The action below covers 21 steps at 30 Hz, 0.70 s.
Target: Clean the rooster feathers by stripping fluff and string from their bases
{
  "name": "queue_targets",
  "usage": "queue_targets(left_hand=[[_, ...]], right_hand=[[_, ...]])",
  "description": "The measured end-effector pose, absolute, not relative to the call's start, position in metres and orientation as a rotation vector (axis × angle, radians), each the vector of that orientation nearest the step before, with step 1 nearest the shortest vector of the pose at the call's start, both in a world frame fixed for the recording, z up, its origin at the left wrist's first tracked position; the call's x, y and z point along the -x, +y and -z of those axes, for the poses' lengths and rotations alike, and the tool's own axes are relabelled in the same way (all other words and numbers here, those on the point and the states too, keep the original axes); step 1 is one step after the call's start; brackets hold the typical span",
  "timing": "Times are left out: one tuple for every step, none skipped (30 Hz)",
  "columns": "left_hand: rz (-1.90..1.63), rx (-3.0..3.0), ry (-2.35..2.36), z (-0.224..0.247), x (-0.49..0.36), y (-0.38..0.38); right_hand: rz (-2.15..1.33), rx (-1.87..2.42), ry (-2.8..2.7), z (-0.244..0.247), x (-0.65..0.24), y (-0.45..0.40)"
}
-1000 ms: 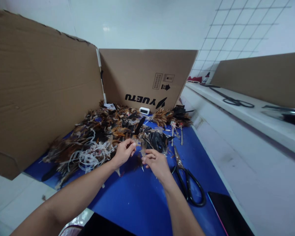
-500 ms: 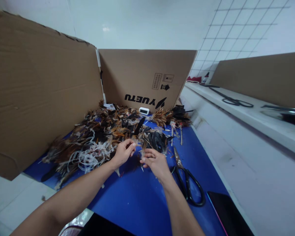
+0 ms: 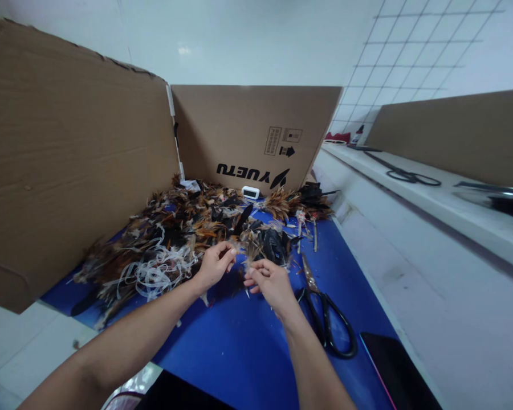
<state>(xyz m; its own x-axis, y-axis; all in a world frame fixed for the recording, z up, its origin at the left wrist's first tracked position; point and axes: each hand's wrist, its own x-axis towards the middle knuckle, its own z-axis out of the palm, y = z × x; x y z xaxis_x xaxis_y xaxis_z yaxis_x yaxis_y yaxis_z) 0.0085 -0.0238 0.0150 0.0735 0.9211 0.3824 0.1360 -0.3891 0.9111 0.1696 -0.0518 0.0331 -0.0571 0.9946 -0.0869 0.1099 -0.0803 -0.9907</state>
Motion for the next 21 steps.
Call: queue_targets(left_hand=[[-1.388, -1.636, 1.070, -0.0148, -0.0085, -0.0238], [-1.388, -1.636, 1.072, -0.0148, -0.0085, -0.0239], [-1.389, -1.636, 1.076, -0.0148, -0.0085, -0.0239], [-1.391, -1.636, 1.080, -0.0148, -0.0086, -0.0240], [-1.392, -1.637, 1.084, -0.0150, -0.0086, -0.0241], [-1.392, -1.639, 1.085, -0.0152, -0.0087, -0.0242], [-1.391, -1.641, 1.086, -0.0154, -0.0087, -0.0243], [-1.391, -1.643, 1.087, -0.0156, -0.0087, -0.0244], [-1.390, -1.646, 1.087, -0.0158, -0.0087, -0.0245], [-1.388, -1.649, 1.087, -0.0160, -0.0086, -0.0245], [-1.386, -1.651, 1.088, -0.0161, -0.0085, -0.0246], [-1.387, -1.653, 1.090, -0.0162, -0.0085, -0.0246], [-1.386, -1.655, 1.091, -0.0163, -0.0084, -0.0246], [-1.384, -1.657, 1.090, -0.0163, -0.0084, -0.0246], [-1.382, -1.658, 1.088, -0.0163, -0.0083, -0.0246], [-1.380, -1.657, 1.085, -0.0163, -0.0083, -0.0246], [-1.377, -1.655, 1.083, -0.0162, -0.0084, -0.0246], [-1.375, -1.654, 1.080, -0.0162, -0.0084, -0.0246], [-1.374, -1.653, 1.079, -0.0162, -0.0084, -0.0246], [-1.374, -1.652, 1.079, -0.0163, -0.0085, -0.0247], [-1.376, -1.654, 1.079, -0.0164, -0.0085, -0.0248]], right_hand=[[-1.260, 1.323, -1.300, -0.0331, -0.1698, -0.0519], [-1.252, 1.323, -1.307, -0.0332, -0.1699, -0.0520], [-1.242, 1.321, -1.312, -0.0333, -0.1701, -0.0522], [-1.234, 1.317, -1.313, -0.0335, -0.1702, -0.0523], [-1.232, 1.312, -1.311, -0.0338, -0.1702, -0.0526], [-1.235, 1.306, -1.304, -0.0343, -0.1701, -0.0528], [-1.245, 1.295, -1.296, -0.0347, -0.1700, -0.0531], [-1.257, 1.284, -1.284, -0.0352, -0.1699, -0.0534], [-1.268, 1.273, -1.273, -0.0356, -0.1699, -0.0536], [-1.278, 1.260, -1.262, -0.0358, -0.1699, -0.0538], [-1.284, 1.249, -1.251, -0.0359, -0.1701, -0.0539], [-1.286, 1.239, -1.242, -0.0358, -0.1703, -0.0539], [-1.285, 1.232, -1.238, -0.0357, -0.1705, -0.0539], [-1.282, 1.225, -1.236, -0.0356, -0.1708, -0.0539], [-1.281, 1.219, -1.236, -0.0356, -0.1711, -0.0540], [-1.278, 1.213, -1.237, -0.0357, -0.1713, -0.0540], [-1.276, 1.211, -1.238, -0.0359, -0.1715, -0.0541], [-1.272, 1.210, -1.240, -0.0362, -0.1717, -0.0541], [-1.270, 1.210, -1.243, -0.0364, -0.1718, -0.0541], [-1.269, 1.211, -1.249, -0.0366, -0.1720, -0.0540], [-1.268, 1.214, -1.256, -0.0366, -0.1722, -0.0538]])
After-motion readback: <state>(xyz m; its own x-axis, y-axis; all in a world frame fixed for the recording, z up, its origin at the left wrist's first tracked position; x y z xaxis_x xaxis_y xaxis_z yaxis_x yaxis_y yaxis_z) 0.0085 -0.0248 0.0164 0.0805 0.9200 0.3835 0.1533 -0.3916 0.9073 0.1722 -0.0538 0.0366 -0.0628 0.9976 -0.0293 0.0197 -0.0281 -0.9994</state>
